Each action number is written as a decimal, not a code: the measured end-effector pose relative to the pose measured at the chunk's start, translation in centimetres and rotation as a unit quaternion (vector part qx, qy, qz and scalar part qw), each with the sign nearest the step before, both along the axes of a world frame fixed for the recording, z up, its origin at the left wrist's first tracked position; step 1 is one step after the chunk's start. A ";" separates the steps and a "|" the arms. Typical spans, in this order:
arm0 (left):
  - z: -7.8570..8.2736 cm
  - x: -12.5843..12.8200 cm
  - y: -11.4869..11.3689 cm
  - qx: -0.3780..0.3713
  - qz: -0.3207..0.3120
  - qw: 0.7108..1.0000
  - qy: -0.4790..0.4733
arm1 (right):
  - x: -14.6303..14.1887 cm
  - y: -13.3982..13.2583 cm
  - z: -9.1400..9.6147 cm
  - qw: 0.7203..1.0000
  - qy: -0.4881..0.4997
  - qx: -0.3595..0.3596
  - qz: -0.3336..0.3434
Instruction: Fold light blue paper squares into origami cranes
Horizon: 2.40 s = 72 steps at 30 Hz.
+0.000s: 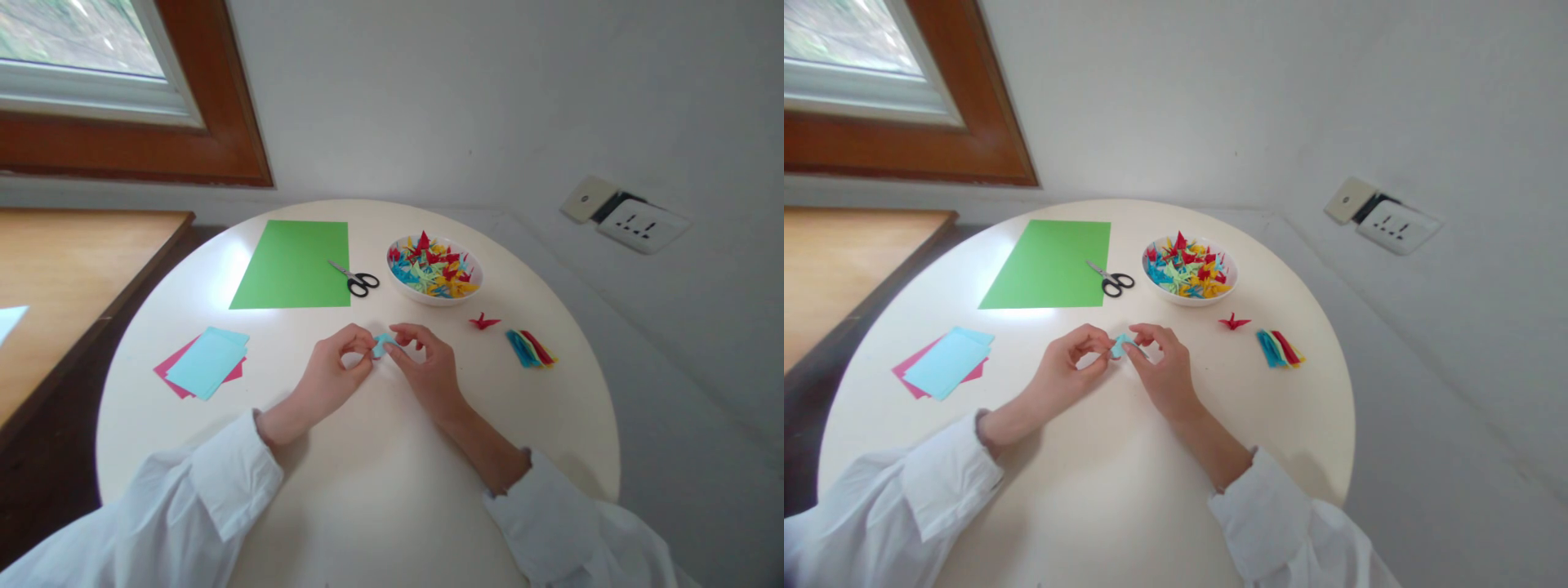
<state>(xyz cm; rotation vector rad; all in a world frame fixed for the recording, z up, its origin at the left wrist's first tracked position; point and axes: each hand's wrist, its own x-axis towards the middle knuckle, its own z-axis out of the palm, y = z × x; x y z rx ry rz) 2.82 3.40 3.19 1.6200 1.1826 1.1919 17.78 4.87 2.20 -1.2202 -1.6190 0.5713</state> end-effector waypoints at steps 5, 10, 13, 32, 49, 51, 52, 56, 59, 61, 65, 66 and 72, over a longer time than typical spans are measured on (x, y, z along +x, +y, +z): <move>-0.1 0.1 0.2 0.010 0.007 1.000 -0.009 | 0.0 -0.2 0.4 1.000 0.008 -0.009 0.001; 0.0 -0.2 0.2 0.064 0.028 0.995 0.067 | 0.1 -0.1 0.6 1.000 0.005 -0.016 0.007; 0.2 -0.2 0.1 0.100 0.022 0.988 0.116 | 0.1 -0.1 0.6 1.000 0.016 -0.026 0.003; 0.1 -0.4 0.1 0.132 -0.003 0.981 0.142 | 0.0 0.0 0.3 0.998 0.016 -0.065 0.015; 0.0 -0.4 0.6 0.007 0.023 0.999 0.040 | -0.1 0.1 -0.6 0.985 0.102 -0.076 0.117; 0.1 -0.3 0.5 0.004 0.022 0.999 0.043 | -0.2 0.1 -0.4 0.983 0.108 -0.088 0.121; 0.1 -0.3 0.6 0.003 0.021 0.999 0.045 | -0.2 0.1 -0.3 0.981 0.111 -0.094 0.125; 0.2 -0.3 0.6 0.001 0.019 0.999 0.050 | -0.2 0.0 0.0 0.974 0.132 -0.125 0.139; 0.1 -0.3 0.6 0.002 0.019 0.998 0.054 | -0.3 0.0 0.1 0.973 0.134 -0.135 0.131; 0.1 -0.3 0.5 0.001 0.018 0.998 0.055 | -0.3 0.0 0.1 0.975 0.134 -0.131 0.120; 0.1 -0.2 0.5 -0.016 0.015 0.999 0.046 | -0.4 0.0 0.2 0.976 0.150 -0.113 0.107; 0.1 -0.2 0.5 -0.023 0.015 0.999 0.040 | -0.4 0.0 0.2 0.976 0.155 -0.109 0.107; 0.2 0.0 0.6 -0.062 0.019 0.998 0.004 | -0.4 -0.1 -0.1 0.983 0.129 -0.073 0.107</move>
